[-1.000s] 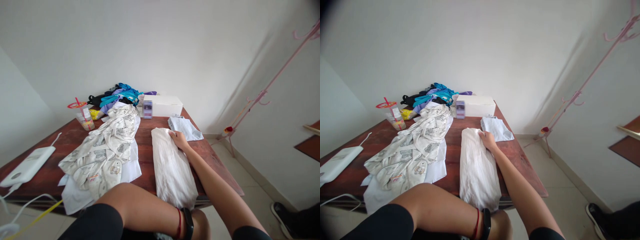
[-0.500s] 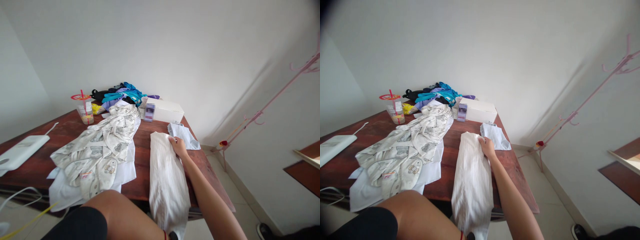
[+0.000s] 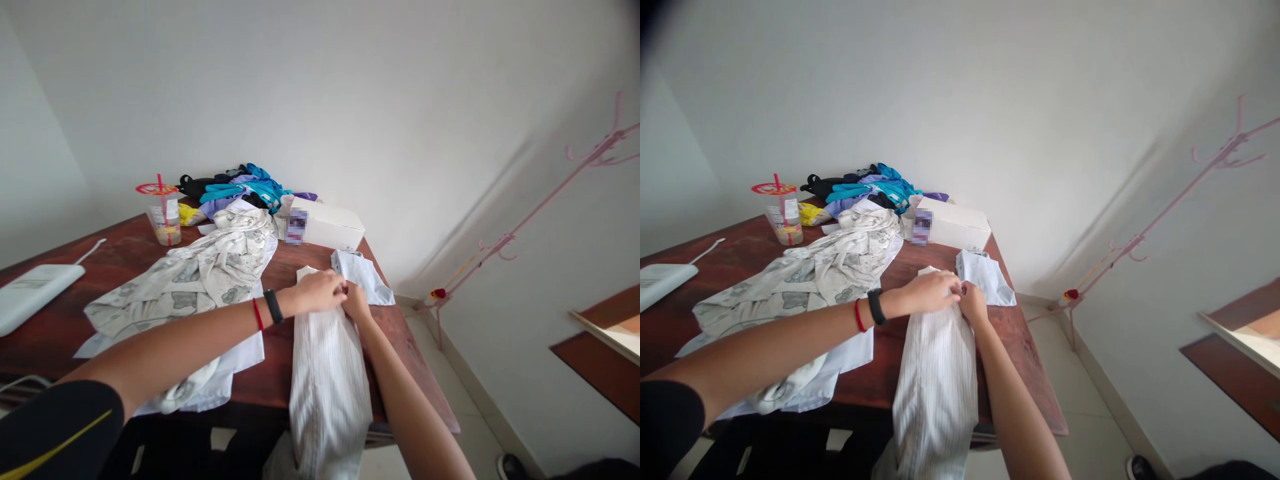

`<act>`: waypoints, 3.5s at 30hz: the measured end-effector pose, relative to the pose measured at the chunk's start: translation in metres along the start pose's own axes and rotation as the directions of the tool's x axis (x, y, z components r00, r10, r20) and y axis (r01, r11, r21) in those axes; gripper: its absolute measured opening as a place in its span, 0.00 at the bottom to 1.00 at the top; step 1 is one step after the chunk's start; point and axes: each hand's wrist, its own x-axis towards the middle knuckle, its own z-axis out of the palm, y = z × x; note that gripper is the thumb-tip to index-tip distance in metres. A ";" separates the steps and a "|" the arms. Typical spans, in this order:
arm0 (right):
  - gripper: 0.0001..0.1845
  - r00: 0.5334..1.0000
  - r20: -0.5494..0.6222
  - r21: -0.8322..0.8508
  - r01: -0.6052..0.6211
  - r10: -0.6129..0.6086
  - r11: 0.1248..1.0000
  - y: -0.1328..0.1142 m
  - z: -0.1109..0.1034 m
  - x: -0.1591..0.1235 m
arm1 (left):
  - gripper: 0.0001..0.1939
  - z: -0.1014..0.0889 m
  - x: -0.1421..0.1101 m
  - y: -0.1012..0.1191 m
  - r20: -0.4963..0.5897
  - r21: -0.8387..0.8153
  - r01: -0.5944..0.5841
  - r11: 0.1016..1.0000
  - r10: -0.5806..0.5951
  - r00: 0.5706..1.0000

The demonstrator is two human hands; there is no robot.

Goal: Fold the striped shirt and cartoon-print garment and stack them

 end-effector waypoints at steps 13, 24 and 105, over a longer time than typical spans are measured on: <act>0.19 0.985 -0.078 -0.075 -0.161 0.155 0.984 0.014 -0.009 0.002 | 0.41 0.017 0.005 -0.128 -0.001 -0.345 0.436 0.831 -0.465 0.885; 0.24 0.971 -0.117 -0.036 -0.213 0.208 0.976 0.020 -0.012 0.002 | 0.52 0.024 -0.004 -0.113 0.130 -0.680 0.234 0.695 -0.200 0.971; 0.23 0.889 0.450 0.718 -0.416 0.084 0.558 -0.014 -0.017 -0.018 | 0.19 0.018 0.009 -0.116 -0.079 -0.941 0.052 0.333 -0.365 0.928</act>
